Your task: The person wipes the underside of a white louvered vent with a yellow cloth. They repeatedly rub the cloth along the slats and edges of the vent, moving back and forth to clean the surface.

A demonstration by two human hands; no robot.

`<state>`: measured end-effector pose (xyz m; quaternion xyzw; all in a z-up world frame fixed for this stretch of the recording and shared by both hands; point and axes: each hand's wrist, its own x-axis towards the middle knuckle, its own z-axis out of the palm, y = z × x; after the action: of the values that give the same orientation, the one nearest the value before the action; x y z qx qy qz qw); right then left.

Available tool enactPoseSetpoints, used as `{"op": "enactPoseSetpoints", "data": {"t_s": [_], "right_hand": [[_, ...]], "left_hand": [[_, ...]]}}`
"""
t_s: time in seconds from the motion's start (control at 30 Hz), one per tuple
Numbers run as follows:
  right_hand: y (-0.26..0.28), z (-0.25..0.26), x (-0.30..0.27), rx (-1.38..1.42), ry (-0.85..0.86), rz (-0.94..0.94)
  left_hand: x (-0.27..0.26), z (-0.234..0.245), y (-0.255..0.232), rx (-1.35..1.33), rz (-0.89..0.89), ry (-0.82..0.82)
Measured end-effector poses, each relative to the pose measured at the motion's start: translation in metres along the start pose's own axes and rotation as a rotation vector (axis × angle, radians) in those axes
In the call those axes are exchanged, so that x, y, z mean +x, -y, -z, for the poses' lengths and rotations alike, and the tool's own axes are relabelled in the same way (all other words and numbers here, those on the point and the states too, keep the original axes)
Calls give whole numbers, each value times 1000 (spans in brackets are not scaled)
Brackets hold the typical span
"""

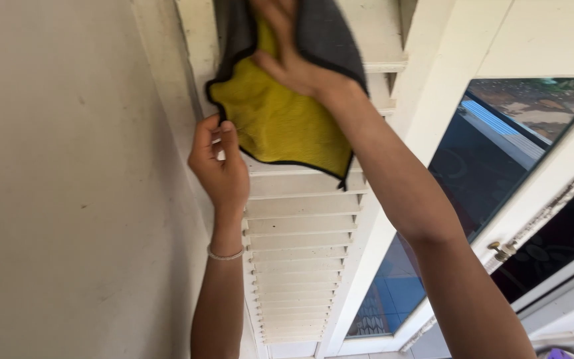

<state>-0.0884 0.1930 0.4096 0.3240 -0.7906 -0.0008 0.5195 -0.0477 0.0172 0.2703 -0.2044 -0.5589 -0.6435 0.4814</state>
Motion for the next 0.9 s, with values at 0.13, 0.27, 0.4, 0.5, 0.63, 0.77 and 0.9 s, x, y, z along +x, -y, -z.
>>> {"op": "enactPoseSetpoints", "data": {"t_s": [0.13, 0.27, 0.4, 0.5, 0.63, 0.77, 0.9], "right_hand": [[-56, -16, -56, -7, -15, -170], [-96, 4, -103, 15, -149, -386], [-99, 6, -147, -394, -211, -546], [-73, 2, -200, 80, -405, -382], [-56, -70, -338, -25, -262, -397], [-24, -75, -355, 153, -266, -528], [-41, -62, -319, 90, -314, -587]], "left_hand": [[-15, -29, -7, -29, -37, 66], [-31, -61, -14, -79, -29, 116], [-47, -84, -29, -136, -20, 232], [-65, -89, -22, -112, -62, 235], [-104, -90, 18, -60, -51, 218], [-133, -93, 38, 25, -98, 228], [-126, -100, 26, -36, -99, 140]]}}
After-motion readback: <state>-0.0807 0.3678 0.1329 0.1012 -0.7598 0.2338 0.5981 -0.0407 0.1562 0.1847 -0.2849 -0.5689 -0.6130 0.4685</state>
